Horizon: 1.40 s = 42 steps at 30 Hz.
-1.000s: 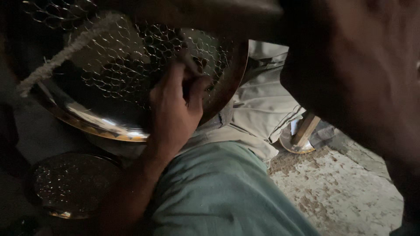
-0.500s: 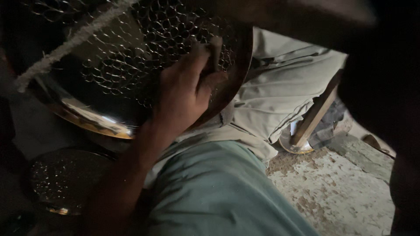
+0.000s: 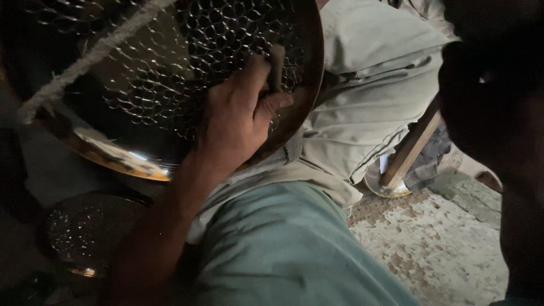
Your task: The person hammers a round metal plate resting on their lap to create a textured pattern. They use a small metal punch held in the left hand and a wooden mallet in the right hand, striking the punch repeatedly across the plate surface.
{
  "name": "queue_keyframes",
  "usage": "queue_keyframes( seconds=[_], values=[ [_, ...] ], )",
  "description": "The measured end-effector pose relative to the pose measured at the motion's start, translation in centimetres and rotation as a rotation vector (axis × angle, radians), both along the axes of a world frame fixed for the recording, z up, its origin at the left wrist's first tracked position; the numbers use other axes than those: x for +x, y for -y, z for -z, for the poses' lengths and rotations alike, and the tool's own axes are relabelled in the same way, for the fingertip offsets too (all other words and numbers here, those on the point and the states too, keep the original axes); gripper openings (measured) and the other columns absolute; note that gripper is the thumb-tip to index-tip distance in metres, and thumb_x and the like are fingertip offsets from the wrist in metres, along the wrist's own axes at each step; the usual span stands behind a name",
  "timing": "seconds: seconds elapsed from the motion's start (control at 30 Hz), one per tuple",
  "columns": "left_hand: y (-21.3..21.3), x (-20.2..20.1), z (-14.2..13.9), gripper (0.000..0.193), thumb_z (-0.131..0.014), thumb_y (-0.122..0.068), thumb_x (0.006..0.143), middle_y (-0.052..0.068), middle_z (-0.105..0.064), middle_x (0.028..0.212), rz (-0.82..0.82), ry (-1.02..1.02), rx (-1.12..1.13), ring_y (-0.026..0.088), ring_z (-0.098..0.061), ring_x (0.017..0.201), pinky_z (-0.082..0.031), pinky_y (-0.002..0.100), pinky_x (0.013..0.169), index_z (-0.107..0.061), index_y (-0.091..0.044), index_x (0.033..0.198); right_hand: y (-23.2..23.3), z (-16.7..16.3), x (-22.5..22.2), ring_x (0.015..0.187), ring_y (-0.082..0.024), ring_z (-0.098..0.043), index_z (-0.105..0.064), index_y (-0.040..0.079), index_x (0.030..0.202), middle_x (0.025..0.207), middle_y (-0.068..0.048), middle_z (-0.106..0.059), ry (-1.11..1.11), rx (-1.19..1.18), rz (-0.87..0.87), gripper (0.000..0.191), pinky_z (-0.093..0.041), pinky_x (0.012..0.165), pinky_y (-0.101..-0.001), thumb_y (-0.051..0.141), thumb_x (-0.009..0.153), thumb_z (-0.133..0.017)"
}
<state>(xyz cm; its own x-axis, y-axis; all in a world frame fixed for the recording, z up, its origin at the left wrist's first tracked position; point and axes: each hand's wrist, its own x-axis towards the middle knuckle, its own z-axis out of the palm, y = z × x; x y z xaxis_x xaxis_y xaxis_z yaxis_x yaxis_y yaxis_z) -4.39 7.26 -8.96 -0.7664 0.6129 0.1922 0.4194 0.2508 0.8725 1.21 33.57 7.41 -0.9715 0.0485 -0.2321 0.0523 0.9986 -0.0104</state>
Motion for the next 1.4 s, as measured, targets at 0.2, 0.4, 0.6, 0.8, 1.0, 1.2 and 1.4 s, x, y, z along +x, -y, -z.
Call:
queue_keyframes(
  seconds=[0.2,0.4,0.6,0.8,1.0,1.2,1.4],
  values=[
    [-0.9,-0.7,-1.8,0.037,-0.078,-0.017,0.097,0.019,-0.072,0.105,0.081,0.047,0.024,0.034,-0.074,0.093,-0.059,0.042,0.072,-0.059,0.0,0.124,-0.6,0.8,2.2,0.084,-0.024,-0.067,-0.056,0.008,0.135,0.095,-0.013,-0.07,-0.045,-0.118,0.157,0.045,-0.052,0.074,-0.0378,0.0,0.092,-0.07],
    [-2.1,-2.4,-4.5,0.024,-0.071,-0.009,0.095,0.015,-0.073,0.096,0.335,0.129,-0.092,0.028,-0.075,0.078,-0.059,0.04,0.064,-0.068,-0.005,0.119,0.3,3.1,6.0,0.092,-0.024,-0.068,-0.054,0.011,0.13,0.101,-0.009,-0.07,-0.131,-0.037,0.251,0.042,-0.054,0.078,-0.0385,0.002,0.092,-0.069],
    [-3.5,-3.8,-5.3,0.026,-0.059,0.003,0.094,0.015,-0.072,0.086,0.548,0.065,-0.172,0.031,-0.074,0.076,-0.059,0.042,0.063,-0.071,-0.007,0.114,1.9,6.0,9.0,0.094,-0.034,-0.067,-0.053,0.0,0.121,0.102,-0.017,-0.068,-0.444,-0.162,0.277,0.045,-0.055,0.077,-0.0456,-0.006,0.081,-0.072],
    [-2.6,-3.3,-4.0,0.03,-0.058,0.007,0.093,0.016,-0.072,0.086,0.511,0.071,-0.169,0.032,-0.075,0.078,-0.06,0.042,0.066,-0.071,-0.007,0.116,2.0,7.0,8.8,0.095,-0.034,-0.069,-0.051,0.007,0.131,0.102,-0.016,-0.069,-0.41,-0.237,0.35,0.054,-0.054,0.084,-0.0414,-0.004,0.082,-0.071],
    [-1.9,-2.4,-2.9,0.033,-0.071,0.0,0.087,0.017,-0.074,0.099,0.318,-0.002,0.035,0.031,-0.075,0.088,-0.061,0.04,0.075,-0.067,-0.004,0.12,1.3,5.4,6.1,0.099,-0.035,-0.07,-0.057,0.004,0.127,0.106,-0.019,-0.071,-0.331,-0.188,0.201,0.053,-0.055,0.087,-0.0447,-0.011,0.077,-0.067],
    [-0.8,-1.7,-2.6,0.037,-0.078,-0.003,0.083,0.02,-0.074,0.101,0.113,0.083,0.043,0.034,-0.074,0.091,-0.059,0.043,0.074,-0.067,-0.002,0.119,1.3,2.7,2.0,0.094,-0.04,-0.07,-0.06,0.002,0.118,0.104,-0.019,-0.071,-0.244,-0.172,0.04,0.046,-0.055,0.08,-0.0469,-0.007,0.073,-0.062],
    [0.2,-1.2,-2.5,0.033,-0.077,-0.008,0.087,0.021,-0.073,0.1,-0.006,0.169,0.005,0.036,-0.074,0.089,-0.058,0.046,0.073,-0.067,-0.002,0.119,2.6,0.5,-1.6,0.092,-0.04,-0.072,-0.067,0.006,0.118,0.103,-0.018,-0.074,-0.094,0.031,-0.056,0.035,-0.054,0.076,-0.048,-0.005,0.084,-0.066]
  ],
)
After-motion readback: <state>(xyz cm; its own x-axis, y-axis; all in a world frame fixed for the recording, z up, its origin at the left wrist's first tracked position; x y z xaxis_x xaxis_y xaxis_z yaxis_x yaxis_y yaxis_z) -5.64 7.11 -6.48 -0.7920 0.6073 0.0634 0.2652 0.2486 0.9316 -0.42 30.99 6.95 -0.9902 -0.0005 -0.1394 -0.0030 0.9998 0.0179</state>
